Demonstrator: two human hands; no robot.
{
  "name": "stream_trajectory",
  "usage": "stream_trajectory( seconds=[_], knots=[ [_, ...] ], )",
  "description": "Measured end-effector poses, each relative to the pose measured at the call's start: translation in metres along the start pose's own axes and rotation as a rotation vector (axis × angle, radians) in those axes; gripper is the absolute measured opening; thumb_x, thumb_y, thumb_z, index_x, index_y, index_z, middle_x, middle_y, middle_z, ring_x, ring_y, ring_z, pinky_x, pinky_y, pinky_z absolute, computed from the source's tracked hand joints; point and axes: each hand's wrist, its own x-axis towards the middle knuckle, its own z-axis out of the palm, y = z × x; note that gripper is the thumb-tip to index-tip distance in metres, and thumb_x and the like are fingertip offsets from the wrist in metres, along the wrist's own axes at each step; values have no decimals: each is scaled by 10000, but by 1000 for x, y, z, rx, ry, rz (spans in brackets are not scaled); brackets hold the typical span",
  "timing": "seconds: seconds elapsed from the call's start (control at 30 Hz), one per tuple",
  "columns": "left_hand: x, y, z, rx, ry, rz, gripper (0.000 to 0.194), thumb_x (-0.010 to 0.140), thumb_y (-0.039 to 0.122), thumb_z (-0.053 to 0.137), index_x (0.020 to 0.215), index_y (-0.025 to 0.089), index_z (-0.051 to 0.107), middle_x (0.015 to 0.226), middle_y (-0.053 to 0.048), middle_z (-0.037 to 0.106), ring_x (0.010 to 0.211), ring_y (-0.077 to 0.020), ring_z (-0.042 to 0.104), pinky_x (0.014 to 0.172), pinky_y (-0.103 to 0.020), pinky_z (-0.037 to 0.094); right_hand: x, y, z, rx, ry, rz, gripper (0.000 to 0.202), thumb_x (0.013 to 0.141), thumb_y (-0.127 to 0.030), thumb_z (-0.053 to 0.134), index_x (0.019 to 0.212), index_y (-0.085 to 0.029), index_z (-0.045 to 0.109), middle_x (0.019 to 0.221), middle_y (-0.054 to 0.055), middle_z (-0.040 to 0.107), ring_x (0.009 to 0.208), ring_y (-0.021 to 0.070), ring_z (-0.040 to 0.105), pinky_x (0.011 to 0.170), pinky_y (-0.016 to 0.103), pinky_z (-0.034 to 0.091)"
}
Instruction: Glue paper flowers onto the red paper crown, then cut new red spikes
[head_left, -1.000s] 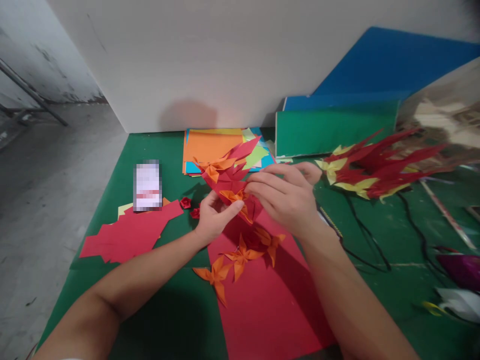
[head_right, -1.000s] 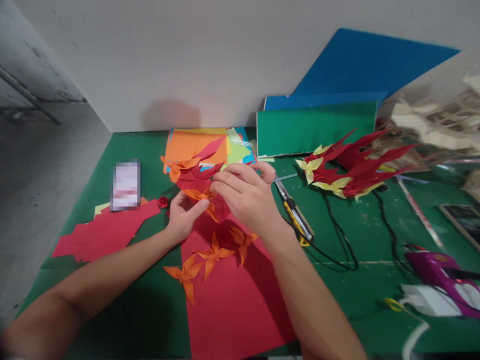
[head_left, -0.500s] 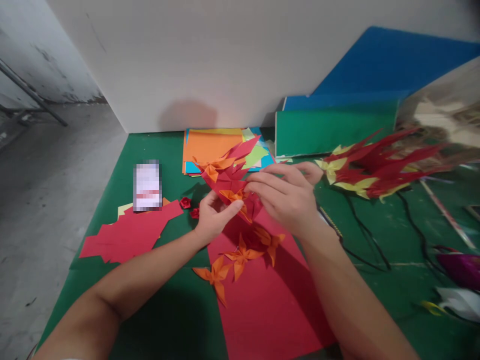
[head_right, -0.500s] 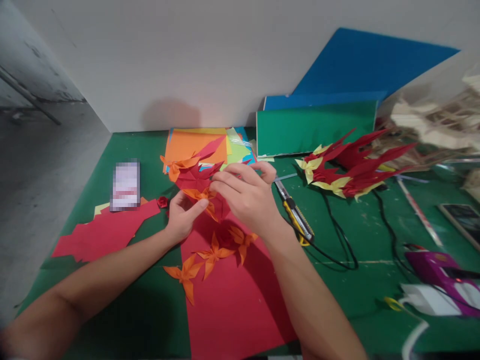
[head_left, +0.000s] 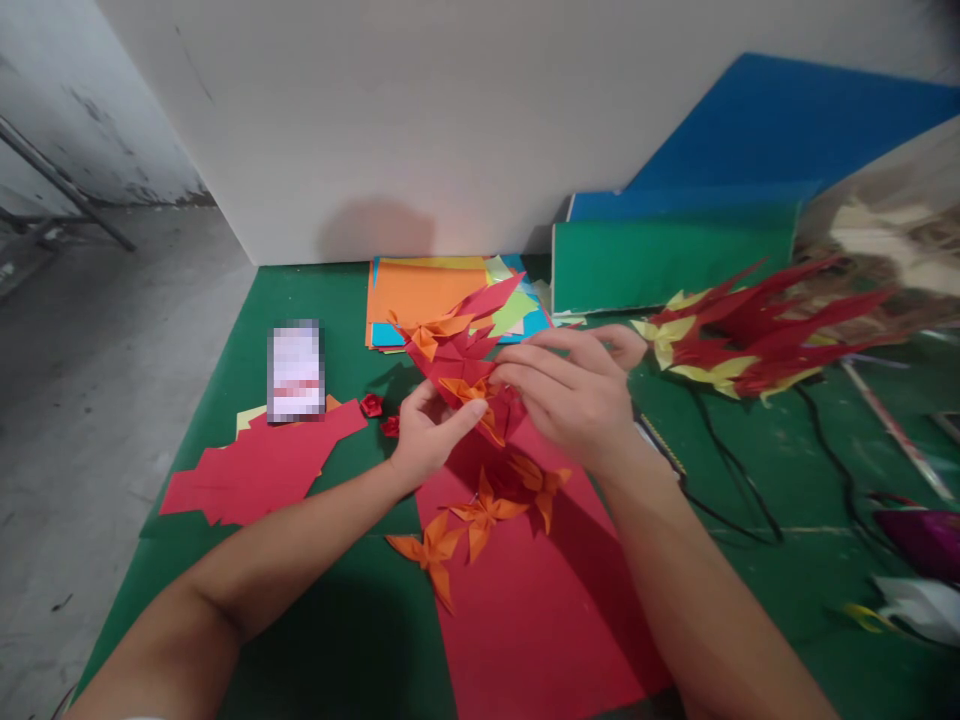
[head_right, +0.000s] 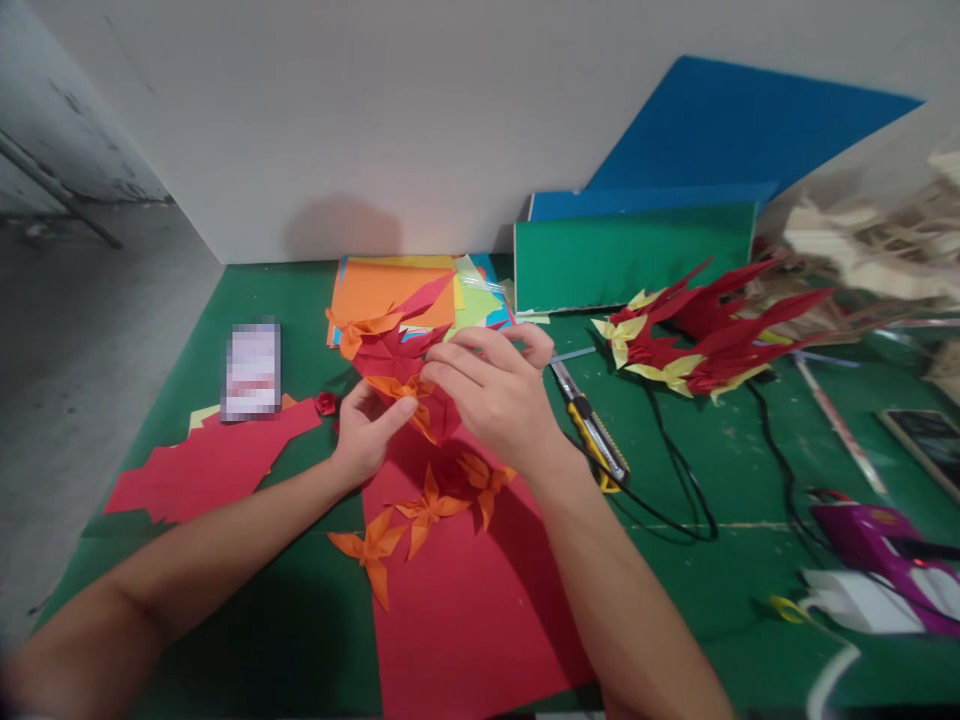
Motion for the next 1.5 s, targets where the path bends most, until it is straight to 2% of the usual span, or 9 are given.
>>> stream_trajectory(
  seconds=[0.2,0.83,0.93,1.07,1.13,1.2,1.33,1.43,1.5],
  knots=[
    [0,0,0,9,-3,21,325,590,336,858,854,211,717,857,-10,735,794,-141,673,774,-294,546,1,0,-1,8,49,-32,241,929,-112,485,868,-253,670,948,-35,744,979,155,617,834,366,339],
    [0,-1,1,45,8,34,314,612,357,846,860,216,714,870,-18,731,788,-141,668,762,-290,552,1,1,-4,13,-9,-22,252,943,-125,467,926,-273,671,987,-49,742,1011,167,622,849,368,359],
    [1,-4,-2,12,-24,54,392,602,365,854,932,223,697,939,-31,722,847,-149,667,794,-286,543,4,1,-6,6,18,-8,253,930,-125,482,906,-280,681,978,-40,743,992,181,622,843,373,367],
    [1,-10,-7,4,-127,111,616,491,369,906,1040,235,660,1060,-63,690,997,-206,649,895,-326,517,7,1,-11,-40,130,36,236,902,-127,523,844,-282,691,923,-49,748,945,189,619,836,389,381],
    [-1,-13,-8,82,-178,132,606,497,338,907,1044,232,667,1102,-76,674,1051,-231,631,948,-353,491,7,0,-13,-32,148,74,247,907,-144,513,854,-294,702,928,-43,746,950,198,605,836,407,381],
    [-3,-15,-9,200,-190,140,458,565,312,877,977,226,696,1080,-75,679,1042,-237,630,965,-370,477,6,-3,-15,7,111,97,274,921,-163,483,884,-308,712,959,-27,741,977,208,589,836,413,389],
    [-3,-15,-6,281,-156,97,237,679,345,801,852,209,714,942,-51,714,904,-206,658,893,-364,507,8,-9,-17,62,75,99,269,924,-186,480,956,-327,706,1048,-20,723,1028,206,580,862,395,399],
    [3,-11,-3,175,-14,13,308,633,403,820,800,181,686,809,-25,709,772,-162,659,781,-308,534,9,-7,-20,15,178,140,177,894,-270,559,1012,-327,678,1133,-1,691,1060,238,576,894,424,378],
    [9,-9,-3,97,104,-17,349,600,417,836,780,173,662,746,-1,692,722,-135,649,752,-280,532,6,1,-19,-10,243,227,151,876,-330,581,1001,-291,658,1095,42,683,1031,259,586,890,438,381]
  ],
)
